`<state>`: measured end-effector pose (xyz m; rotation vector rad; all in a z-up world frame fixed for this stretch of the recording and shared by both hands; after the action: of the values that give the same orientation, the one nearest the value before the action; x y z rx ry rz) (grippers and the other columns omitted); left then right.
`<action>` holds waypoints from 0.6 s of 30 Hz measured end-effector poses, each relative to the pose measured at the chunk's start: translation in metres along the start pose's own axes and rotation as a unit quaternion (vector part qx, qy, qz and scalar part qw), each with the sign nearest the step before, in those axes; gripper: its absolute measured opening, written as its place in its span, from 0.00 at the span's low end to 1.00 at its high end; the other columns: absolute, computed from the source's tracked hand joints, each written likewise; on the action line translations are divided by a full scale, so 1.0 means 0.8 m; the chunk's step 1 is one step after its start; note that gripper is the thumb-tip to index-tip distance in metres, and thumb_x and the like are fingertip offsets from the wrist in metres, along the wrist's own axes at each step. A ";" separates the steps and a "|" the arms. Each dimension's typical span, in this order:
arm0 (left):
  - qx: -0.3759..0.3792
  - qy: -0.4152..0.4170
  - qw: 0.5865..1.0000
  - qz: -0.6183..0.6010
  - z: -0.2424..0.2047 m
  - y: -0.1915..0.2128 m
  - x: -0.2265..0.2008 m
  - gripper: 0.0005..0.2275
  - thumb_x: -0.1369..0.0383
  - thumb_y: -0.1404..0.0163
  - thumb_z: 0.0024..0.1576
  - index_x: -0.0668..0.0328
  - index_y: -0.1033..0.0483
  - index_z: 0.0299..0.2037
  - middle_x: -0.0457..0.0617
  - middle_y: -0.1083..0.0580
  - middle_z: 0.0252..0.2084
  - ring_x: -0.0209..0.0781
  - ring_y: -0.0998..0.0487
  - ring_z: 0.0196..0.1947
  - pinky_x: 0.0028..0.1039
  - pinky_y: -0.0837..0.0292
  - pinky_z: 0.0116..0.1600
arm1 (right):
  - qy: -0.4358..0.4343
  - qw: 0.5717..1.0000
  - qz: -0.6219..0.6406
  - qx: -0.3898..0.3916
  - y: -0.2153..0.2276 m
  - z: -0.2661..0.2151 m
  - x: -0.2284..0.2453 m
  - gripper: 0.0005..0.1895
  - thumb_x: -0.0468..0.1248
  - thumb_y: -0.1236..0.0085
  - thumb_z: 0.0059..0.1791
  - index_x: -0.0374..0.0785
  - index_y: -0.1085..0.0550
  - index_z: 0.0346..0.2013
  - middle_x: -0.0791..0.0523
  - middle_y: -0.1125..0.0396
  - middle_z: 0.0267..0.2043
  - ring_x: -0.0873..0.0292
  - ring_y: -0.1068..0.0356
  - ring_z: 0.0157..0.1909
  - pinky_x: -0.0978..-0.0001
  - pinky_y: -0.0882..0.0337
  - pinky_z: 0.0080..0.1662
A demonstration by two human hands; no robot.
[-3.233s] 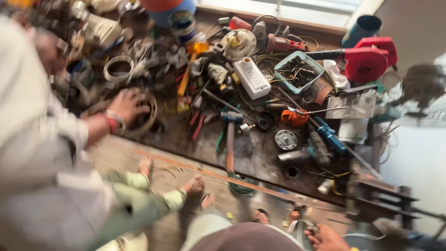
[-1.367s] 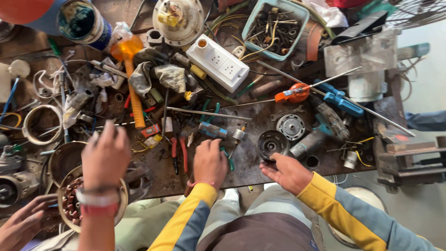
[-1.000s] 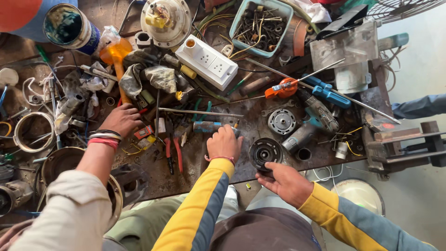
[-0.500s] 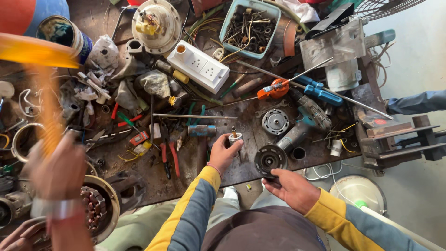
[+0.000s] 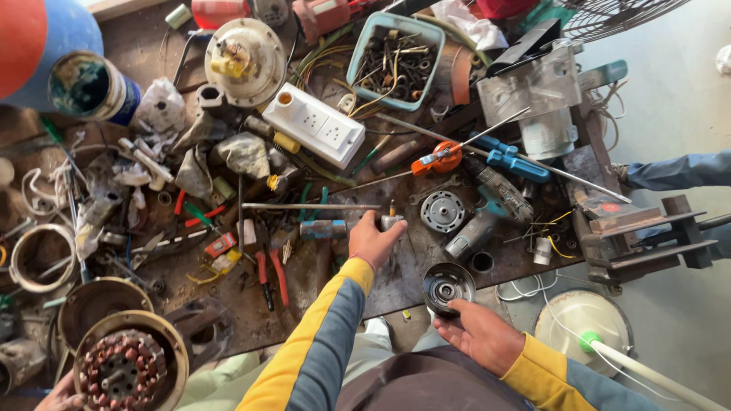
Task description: The person uses an angle grinder to clean a circular metal component, then uses pliers to remove a small ring from a larger housing. They also use a hammer to tap a part into place and continue grinding another component.
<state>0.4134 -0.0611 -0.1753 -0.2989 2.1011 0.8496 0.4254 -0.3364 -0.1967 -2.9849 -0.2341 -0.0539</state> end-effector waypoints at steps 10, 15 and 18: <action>-0.018 0.023 0.991 0.132 0.000 0.005 -0.010 0.25 0.50 0.39 0.45 0.64 0.25 0.43 0.63 0.21 0.42 0.62 0.20 0.45 0.45 0.26 0.51 | 0.027 0.999 -0.008 -0.017 -0.020 0.011 0.030 0.10 0.35 0.49 0.54 0.33 0.27 0.47 0.51 0.28 0.40 0.55 0.27 0.37 0.66 0.23 0.40; -0.028 0.039 0.989 0.139 0.044 -0.021 -0.023 0.25 0.49 0.40 0.49 0.65 0.26 0.45 0.65 0.22 0.45 0.65 0.22 0.48 0.48 0.27 0.53 | 0.045 0.999 -0.025 -0.010 -0.023 -0.001 0.039 0.09 0.36 0.48 0.54 0.33 0.26 0.44 0.51 0.28 0.39 0.56 0.28 0.37 0.66 0.24 0.40; -0.050 -0.016 0.992 0.115 0.037 -0.011 -0.020 0.20 0.55 0.43 0.52 0.63 0.24 0.46 0.63 0.21 0.44 0.64 0.21 0.46 0.47 0.27 0.51 | 0.073 0.997 -0.027 -0.003 -0.029 -0.018 0.050 0.09 0.35 0.48 0.53 0.33 0.26 0.44 0.52 0.28 0.40 0.57 0.28 0.38 0.66 0.24 0.40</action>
<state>0.4462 -0.0490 -0.1796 -0.0949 2.0935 1.0909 0.4612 -0.3099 -0.1772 -2.9629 -0.2986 -0.2778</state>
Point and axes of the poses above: each hand's wrist, its own z-axis towards the middle knuckle, its own y-axis out of the back of the hand, x = y × z, the point moved 2 cm from there along z, towards the middle knuckle
